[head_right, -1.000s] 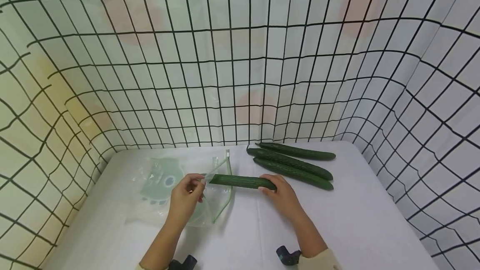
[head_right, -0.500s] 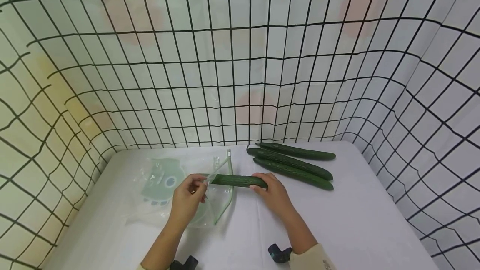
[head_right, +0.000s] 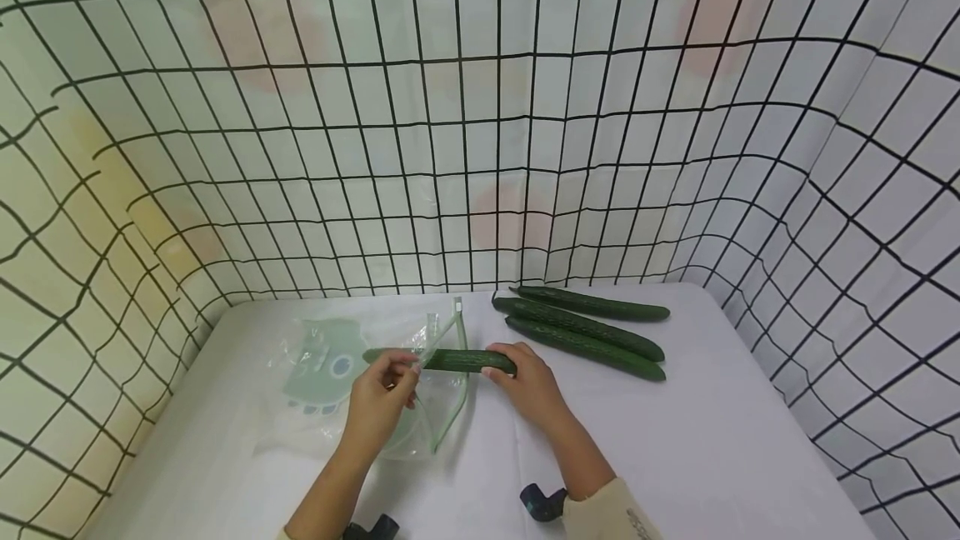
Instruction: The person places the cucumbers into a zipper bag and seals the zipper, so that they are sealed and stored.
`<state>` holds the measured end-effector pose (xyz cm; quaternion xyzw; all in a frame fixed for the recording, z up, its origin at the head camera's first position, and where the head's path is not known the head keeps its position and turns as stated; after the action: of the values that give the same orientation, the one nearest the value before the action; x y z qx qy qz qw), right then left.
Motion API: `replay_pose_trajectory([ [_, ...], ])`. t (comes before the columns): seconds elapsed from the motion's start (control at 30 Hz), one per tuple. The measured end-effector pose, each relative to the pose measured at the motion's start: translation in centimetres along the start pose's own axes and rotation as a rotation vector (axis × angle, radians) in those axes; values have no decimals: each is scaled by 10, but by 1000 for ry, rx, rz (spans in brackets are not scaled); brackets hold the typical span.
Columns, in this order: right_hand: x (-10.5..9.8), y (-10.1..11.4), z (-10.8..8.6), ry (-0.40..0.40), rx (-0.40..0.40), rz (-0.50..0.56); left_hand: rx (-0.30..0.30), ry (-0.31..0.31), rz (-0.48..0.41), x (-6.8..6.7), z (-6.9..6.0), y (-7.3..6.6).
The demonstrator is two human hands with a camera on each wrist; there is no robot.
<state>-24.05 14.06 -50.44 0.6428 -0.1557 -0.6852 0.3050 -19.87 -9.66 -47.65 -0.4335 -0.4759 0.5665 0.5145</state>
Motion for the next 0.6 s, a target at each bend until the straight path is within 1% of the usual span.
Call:
replay_pose_trajectory([
  [0.2, 6, 5, 3, 15, -1, 1, 30, 20, -7, 3, -2, -2],
  [0.43, 10, 14, 3, 19, 12, 24, 28, 22, 6, 7, -3, -4],
  [0.6, 12, 15, 2, 21, 20, 42, 20, 24, 17, 9, -5, -8],
])
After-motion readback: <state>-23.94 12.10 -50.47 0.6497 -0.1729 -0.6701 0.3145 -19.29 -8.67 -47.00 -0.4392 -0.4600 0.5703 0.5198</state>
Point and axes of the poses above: each hand's wrist, its own z-axis towards the middle knuckle, its own x-axis out of the palm, y = z × x, the point moved 3 cm from there along z, towards the middle knuckle, and after that the axes turned 12 degrees about -z, right-handed, at the moved point
